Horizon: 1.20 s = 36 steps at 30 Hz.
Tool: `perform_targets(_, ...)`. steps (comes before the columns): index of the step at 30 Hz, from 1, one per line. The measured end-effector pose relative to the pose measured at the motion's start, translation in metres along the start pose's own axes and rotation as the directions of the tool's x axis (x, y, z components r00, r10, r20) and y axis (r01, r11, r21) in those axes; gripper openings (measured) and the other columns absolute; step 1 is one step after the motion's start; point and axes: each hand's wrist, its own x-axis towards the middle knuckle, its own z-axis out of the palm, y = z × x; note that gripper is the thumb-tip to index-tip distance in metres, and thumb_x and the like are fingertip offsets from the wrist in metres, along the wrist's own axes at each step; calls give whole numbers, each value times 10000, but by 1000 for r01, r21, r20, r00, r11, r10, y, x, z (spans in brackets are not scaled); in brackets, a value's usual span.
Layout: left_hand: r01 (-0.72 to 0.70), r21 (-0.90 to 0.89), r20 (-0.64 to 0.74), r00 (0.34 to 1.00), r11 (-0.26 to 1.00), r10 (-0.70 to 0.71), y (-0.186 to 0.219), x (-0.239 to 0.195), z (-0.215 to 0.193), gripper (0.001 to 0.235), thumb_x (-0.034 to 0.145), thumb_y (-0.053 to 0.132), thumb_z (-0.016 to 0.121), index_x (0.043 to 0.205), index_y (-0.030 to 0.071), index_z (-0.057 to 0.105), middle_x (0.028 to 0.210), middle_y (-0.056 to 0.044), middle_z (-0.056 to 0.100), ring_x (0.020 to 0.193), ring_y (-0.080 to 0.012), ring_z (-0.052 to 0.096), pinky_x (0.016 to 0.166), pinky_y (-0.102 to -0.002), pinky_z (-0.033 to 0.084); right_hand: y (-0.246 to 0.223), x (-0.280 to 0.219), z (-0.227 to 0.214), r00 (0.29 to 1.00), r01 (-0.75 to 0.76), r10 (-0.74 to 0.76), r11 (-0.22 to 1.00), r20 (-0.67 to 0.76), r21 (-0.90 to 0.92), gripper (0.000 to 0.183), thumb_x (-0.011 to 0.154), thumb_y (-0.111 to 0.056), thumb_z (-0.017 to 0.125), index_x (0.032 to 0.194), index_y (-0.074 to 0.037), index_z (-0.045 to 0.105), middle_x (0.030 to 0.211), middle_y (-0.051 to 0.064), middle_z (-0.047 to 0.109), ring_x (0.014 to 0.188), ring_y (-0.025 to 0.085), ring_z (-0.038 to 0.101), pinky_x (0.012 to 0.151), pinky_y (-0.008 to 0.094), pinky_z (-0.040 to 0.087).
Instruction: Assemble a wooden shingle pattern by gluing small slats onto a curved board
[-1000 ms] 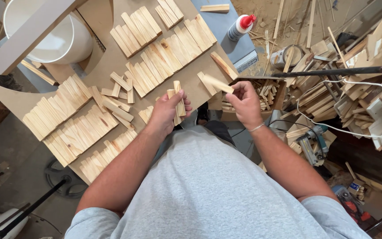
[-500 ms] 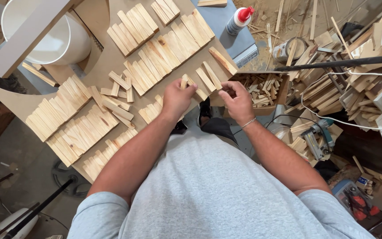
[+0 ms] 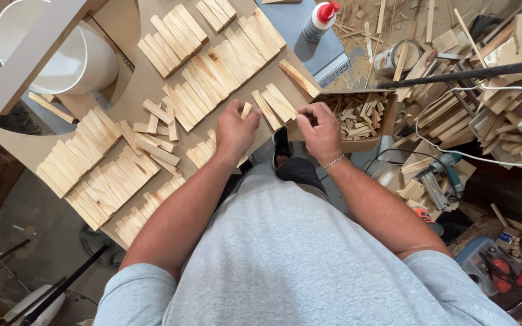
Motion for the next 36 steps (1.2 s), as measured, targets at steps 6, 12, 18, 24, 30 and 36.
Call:
perform_targets(6, -86, 161, 43, 996, 983, 80, -7, -1, 0, 376, 932, 419, 652, 1205, 163, 684, 1058, -169, 746, 1125, -410, 682, 968, -507, 538, 2, -2, -7, 999, 5, -3, 999, 44, -47, 171, 898, -59, 763, 1068, -72, 739, 951, 97, 675, 774, 201, 670, 648, 315, 556)
perform_targets(12, -411, 482, 149, 909, 774, 390, -11, 3, 15, 580, 933, 351, 687, 1470, 280, 481, 1112, -180, 751, 1066, -439, 712, 953, -549, 573, -10, 2, -9, 991, 29, -15, 994, 133, -105, 320, 879, -96, 789, 1194, -88, 733, 1001, 100, 692, 727, 223, 662, 617, 367, 556)
perform_targets(18, -494, 539, 116, 846, 682, 521, -31, 22, 30, 499, 910, 340, 705, 1375, 264, 541, 1036, -123, 727, 964, -403, 736, 856, -529, 609, -1, 3, -8, 990, 33, -10, 987, 144, -159, 294, 892, -136, 788, 1185, -151, 765, 951, 51, 700, 683, 216, 658, 598, 364, 546)
perform_targets(24, -488, 607, 24, 800, 627, 600, -44, 36, 42, 552, 867, 375, 742, 1367, 259, 538, 986, -98, 732, 880, -370, 754, 779, -498, 627, 4, 3, -8, 990, 25, -3, 988, 141, -154, 316, 881, -148, 794, 1193, -189, 766, 918, 21, 701, 666, 189, 648, 593, 342, 540)
perform_targets(30, -503, 631, 7, 765, 590, 644, -53, 41, 45, 511, 845, 401, 754, 1309, 275, 580, 976, -63, 725, 840, -347, 754, 742, -489, 631, -2, 5, -9, 990, -8, 24, 993, 139, -117, 276, 940, -127, 742, 1209, -180, 769, 939, 53, 704, 736, 219, 667, 657, 358, 546)
perform_targets(36, -513, 645, 10, 747, 566, 665, -57, 45, 47, 508, 843, 407, 749, 1304, 270, 585, 983, -51, 728, 830, -337, 757, 731, -478, 632, -3, 7, -8, 991, -12, 24, 996, 130, -94, 270, 937, -123, 744, 1199, -182, 772, 947, 60, 707, 785, 212, 678, 691, 351, 553)
